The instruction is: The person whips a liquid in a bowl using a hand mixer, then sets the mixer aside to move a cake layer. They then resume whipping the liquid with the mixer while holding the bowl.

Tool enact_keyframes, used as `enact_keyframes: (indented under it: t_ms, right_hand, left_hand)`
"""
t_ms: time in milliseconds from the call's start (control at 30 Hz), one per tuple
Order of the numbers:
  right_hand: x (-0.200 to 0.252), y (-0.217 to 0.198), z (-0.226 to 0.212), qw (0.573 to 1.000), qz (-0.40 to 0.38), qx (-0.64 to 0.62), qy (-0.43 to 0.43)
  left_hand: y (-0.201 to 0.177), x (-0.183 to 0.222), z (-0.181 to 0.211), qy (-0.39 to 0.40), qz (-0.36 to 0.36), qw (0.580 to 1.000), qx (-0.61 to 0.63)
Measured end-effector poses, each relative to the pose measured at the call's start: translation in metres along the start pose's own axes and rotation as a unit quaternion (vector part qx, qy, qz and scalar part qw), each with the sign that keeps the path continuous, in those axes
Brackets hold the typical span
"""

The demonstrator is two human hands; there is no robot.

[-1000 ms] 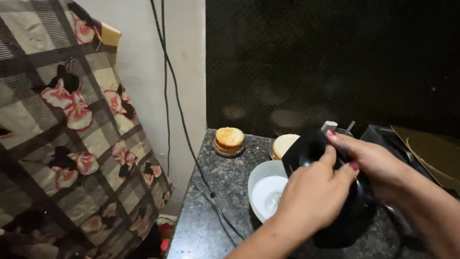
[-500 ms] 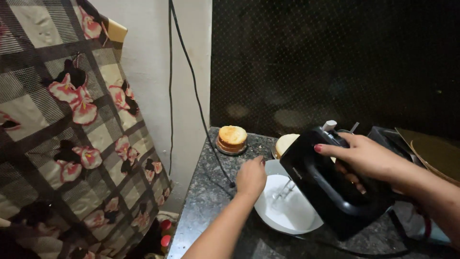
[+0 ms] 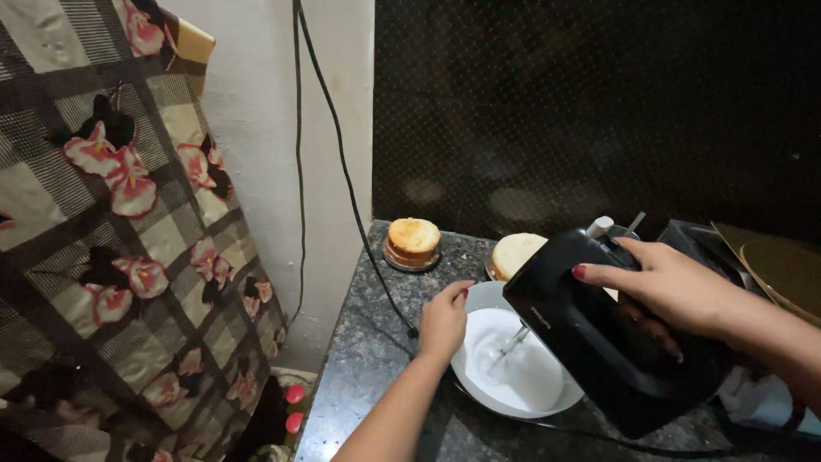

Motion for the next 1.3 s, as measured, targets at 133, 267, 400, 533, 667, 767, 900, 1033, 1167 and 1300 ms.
enact_keyframes:
  t_ms: [133,267,400,533,667,767,900,1033,1167,1300]
  right_hand:
    - [-0.01,0.003,0.0,1.0,-0.002,0.008,-0.022]
    - [-0.005,0.009,-0.019,0.999,0.003,-0.025,-0.036]
    - [-0.005,0.01,-0.02,0.999,-0.012,-0.029,-0.029]
    - [-0.005,0.005,-0.009,0.998,-0.025,-0.032,-0.041]
    - [-0.003,-0.001,0.006,0.999,-0.041,0.012,-0.016]
    - [0.0,-0.009,0.016,0.999,-0.035,0.037,0.002]
    - [-0.001,-0.015,0.034,0.999,-0.027,0.03,0.009]
    - [0.0,-0.017,0.034,0.999,-0.009,0.024,0.019]
    - [-0.005,-0.018,0.027,0.999,0.007,0.035,0.022]
    - [-0.004,-0.015,0.007,1.0,0.004,0.019,0.025]
  left_hand:
    - [0.0,0.001,-0.002,0.001,0.005,1.0,0.0]
    - [-0.004,0.005,0.004,0.031,0.01,0.999,0.008]
    - [-0.008,0.01,0.009,0.006,0.001,1.0,0.004]
    - [-0.008,0.01,0.009,0.012,0.009,1.0,-0.011]
    - [-0.009,0.013,0.01,0.017,0.002,1.0,0.004]
    - [-0.008,0.013,0.01,0.027,-0.001,0.999,0.019]
    - [-0.006,0.012,0.009,0.033,0.002,0.999,-0.002]
    - [-0.007,0.011,0.009,0.032,0.004,0.999,-0.006]
    - [-0.008,0.013,0.009,0.014,-0.001,1.0,-0.004]
    - [-0.006,0.01,0.008,0.015,-0.001,1.0,-0.006]
Point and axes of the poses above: each hand's wrist, its own x-axis away from the middle knuckle, its own y-axis out of the palm, z = x × y, the point moved 4 cm from there along -x, towards the middle knuckle, and after that the axes turned 11 degrees about -y, right-handed, at the moved point
